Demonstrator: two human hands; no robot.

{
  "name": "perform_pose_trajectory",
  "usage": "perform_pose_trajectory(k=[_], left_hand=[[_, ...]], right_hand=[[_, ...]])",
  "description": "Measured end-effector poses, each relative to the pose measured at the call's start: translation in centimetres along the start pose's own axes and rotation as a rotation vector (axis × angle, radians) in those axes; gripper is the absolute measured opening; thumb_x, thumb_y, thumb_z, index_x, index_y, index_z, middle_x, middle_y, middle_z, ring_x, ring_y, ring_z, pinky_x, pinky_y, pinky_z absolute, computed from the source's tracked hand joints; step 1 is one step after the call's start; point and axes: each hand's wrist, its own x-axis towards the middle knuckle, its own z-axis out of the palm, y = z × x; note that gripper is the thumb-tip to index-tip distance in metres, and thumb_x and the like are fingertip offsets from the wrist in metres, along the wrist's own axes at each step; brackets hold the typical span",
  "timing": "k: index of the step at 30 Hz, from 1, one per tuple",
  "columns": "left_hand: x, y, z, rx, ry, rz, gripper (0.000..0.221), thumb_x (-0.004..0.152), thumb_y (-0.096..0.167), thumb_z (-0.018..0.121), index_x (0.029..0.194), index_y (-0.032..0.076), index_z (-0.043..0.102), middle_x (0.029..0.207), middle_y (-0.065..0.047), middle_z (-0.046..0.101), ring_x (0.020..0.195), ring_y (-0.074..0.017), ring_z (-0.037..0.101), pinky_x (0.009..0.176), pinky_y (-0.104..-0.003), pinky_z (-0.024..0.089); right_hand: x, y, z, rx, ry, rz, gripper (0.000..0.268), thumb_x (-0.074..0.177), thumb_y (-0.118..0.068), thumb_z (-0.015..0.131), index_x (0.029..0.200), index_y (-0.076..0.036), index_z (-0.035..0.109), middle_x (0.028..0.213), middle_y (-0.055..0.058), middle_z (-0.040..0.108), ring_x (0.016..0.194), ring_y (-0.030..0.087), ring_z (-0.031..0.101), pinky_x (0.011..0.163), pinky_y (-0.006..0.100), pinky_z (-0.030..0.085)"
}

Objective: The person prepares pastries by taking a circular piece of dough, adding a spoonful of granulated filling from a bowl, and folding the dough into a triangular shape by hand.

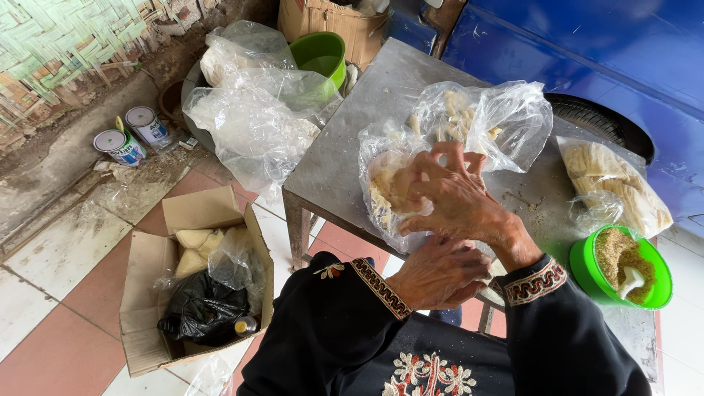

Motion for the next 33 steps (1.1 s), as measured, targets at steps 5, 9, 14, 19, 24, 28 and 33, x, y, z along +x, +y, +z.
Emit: perform_pose_trajectory(k=[5, 9, 14, 19, 24, 28, 33], left_hand=[[0.1, -0.1, -0.2, -0.034, -0.003, -0.009, 0.017, 0.095, 0.031, 0.065, 0.107, 0.019, 0.071, 0.120, 0.001, 0.064, 0.118, -0.0213, 0.059, 0.102, -0.044, 0.048], [0.3, -0.3, 0.0, -0.156, -0.252, -0.133, 0.024, 0.102, 0.031, 0.061, 0.117, 0.014, 0.069, 0.100, -0.008, 0.067, 0.092, -0.0245, 0.065, 0.079, -0.044, 0.052], [0.2, -0.3, -0.5, -0.055, -0.055, -0.044, 0.018, 0.096, 0.033, 0.064, 0.102, 0.017, 0.069, 0.086, -0.006, 0.066, 0.085, -0.0242, 0.067, 0.078, -0.045, 0.052], [0.5, -0.1, -0.6, -0.138, -0.098, -0.066, 0.023, 0.095, 0.030, 0.065, 0.111, 0.014, 0.069, 0.107, -0.004, 0.068, 0.097, -0.0218, 0.064, 0.081, -0.042, 0.051], [0.3, -0.3, -0.2, -0.070, -0.028, -0.011, 0.023, 0.094, 0.032, 0.067, 0.112, 0.017, 0.068, 0.120, 0.004, 0.062, 0.120, -0.0199, 0.057, 0.104, -0.043, 0.049], [0.2, -0.3, -0.1, -0.015, -0.042, 0.015, 0.015, 0.094, 0.032, 0.068, 0.105, 0.022, 0.069, 0.120, 0.005, 0.061, 0.120, -0.0197, 0.054, 0.106, -0.043, 0.047], [0.1, -0.3, -0.2, -0.055, -0.034, 0.000, 0.019, 0.093, 0.031, 0.067, 0.108, 0.020, 0.070, 0.122, 0.004, 0.061, 0.121, -0.0215, 0.054, 0.101, -0.040, 0.048]], right_hand=[[-1.6, -0.5, -0.5, 0.068, 0.278, -0.094, 0.060, 0.048, -0.062, 0.089, 0.079, -0.014, 0.067, 0.129, 0.002, 0.052, 0.134, 0.037, 0.030, 0.112, 0.065, 0.029], [-3.6, -1.3, -2.2, 0.070, 0.294, -0.104, 0.059, 0.053, -0.055, 0.094, 0.095, -0.018, 0.076, 0.121, 0.002, 0.051, 0.128, 0.037, 0.032, 0.104, 0.065, 0.028], [-5.8, -1.2, -3.7, 0.061, 0.323, -0.152, 0.036, 0.074, -0.037, 0.086, 0.105, -0.022, 0.076, 0.127, 0.002, 0.052, 0.134, 0.036, 0.033, 0.110, 0.065, 0.029], [-2.4, -1.4, -2.5, -0.036, 0.154, -0.211, 0.031, 0.077, -0.051, 0.079, 0.102, -0.032, 0.081, 0.127, 0.003, 0.055, 0.138, 0.040, 0.027, 0.101, 0.077, 0.016], [-0.1, -2.6, -4.0, -0.144, -0.228, -0.067, 0.036, 0.078, -0.059, 0.068, 0.097, -0.033, 0.083, 0.126, -0.002, 0.054, 0.137, 0.032, 0.024, 0.100, 0.072, 0.016], [0.2, -2.8, -4.1, -0.118, -0.178, -0.081, 0.037, 0.077, -0.060, 0.070, 0.086, -0.027, 0.082, 0.124, -0.004, 0.056, 0.136, 0.032, 0.026, 0.102, 0.072, 0.018], [0.0, -2.2, -3.3, -0.104, -0.100, -0.009, 0.043, 0.060, -0.056, 0.084, 0.084, -0.020, 0.079, 0.126, -0.004, 0.055, 0.137, 0.032, 0.025, 0.105, 0.070, 0.018]])
